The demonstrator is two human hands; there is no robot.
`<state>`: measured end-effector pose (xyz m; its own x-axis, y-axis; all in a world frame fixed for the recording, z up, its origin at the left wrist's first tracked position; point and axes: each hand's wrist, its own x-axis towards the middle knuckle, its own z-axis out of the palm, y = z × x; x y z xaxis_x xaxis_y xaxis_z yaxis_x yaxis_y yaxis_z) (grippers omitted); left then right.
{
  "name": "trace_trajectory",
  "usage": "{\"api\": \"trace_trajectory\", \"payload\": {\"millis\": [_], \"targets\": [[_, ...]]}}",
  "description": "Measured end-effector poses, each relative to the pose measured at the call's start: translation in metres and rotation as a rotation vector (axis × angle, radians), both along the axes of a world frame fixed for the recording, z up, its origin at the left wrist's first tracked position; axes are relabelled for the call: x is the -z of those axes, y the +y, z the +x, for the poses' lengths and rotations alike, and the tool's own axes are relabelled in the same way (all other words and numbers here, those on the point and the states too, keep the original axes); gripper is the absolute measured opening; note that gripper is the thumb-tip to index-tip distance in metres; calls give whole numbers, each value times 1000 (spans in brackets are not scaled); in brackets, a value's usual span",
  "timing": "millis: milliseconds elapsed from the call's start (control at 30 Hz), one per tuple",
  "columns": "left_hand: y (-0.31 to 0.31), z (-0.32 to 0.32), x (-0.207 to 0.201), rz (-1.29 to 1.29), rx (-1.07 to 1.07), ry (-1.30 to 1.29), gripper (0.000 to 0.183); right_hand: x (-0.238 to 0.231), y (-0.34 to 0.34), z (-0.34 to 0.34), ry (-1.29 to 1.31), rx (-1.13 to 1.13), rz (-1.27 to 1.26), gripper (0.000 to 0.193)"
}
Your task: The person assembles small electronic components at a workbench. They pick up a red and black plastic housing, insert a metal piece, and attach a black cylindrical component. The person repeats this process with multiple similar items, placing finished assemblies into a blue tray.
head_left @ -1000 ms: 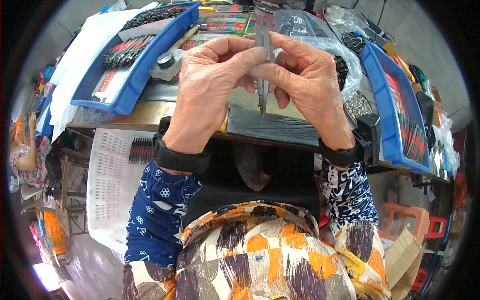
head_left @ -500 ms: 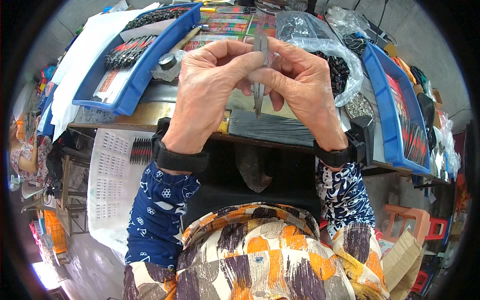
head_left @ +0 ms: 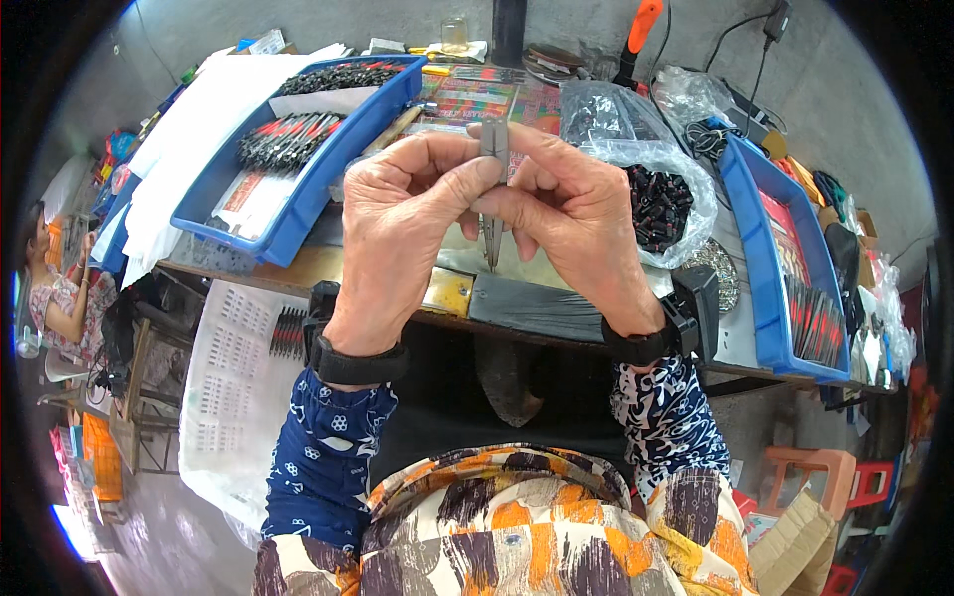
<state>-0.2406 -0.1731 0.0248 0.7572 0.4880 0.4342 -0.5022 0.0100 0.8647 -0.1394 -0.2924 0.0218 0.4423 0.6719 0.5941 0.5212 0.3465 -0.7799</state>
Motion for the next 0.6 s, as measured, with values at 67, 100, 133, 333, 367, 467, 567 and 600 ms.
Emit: {"api": "trace_trajectory", "payload": {"millis": [67, 100, 133, 333, 367, 467, 567, 600], "targets": [[2, -1, 2, -1, -4, 6, 11, 1, 1, 0, 4, 1, -7, 52], [2, -1, 2, -4, -3, 9, 11, 1, 2, 0, 7, 1, -10, 52], [3, -1, 3, -11, 3, 2, 10, 2, 2, 0, 9, 1, -14, 51], [7, 1, 4, -15, 18, 5, 12, 4, 6, 4, 17, -42, -15, 49], [8, 1, 5, -15, 29, -3, 13, 5, 7, 5, 19, -39, -15, 48], [9, 3, 7, 2, 16, 2, 14, 8, 8, 7, 18, -37, -13, 48], [9, 4, 9, -6, 22, 24, 15, 11, 7, 8, 68, -63, -13, 52], [10, 5, 10, -1, 36, 19, 15, 12, 7, 9, 92, -50, -35, 52]]}}
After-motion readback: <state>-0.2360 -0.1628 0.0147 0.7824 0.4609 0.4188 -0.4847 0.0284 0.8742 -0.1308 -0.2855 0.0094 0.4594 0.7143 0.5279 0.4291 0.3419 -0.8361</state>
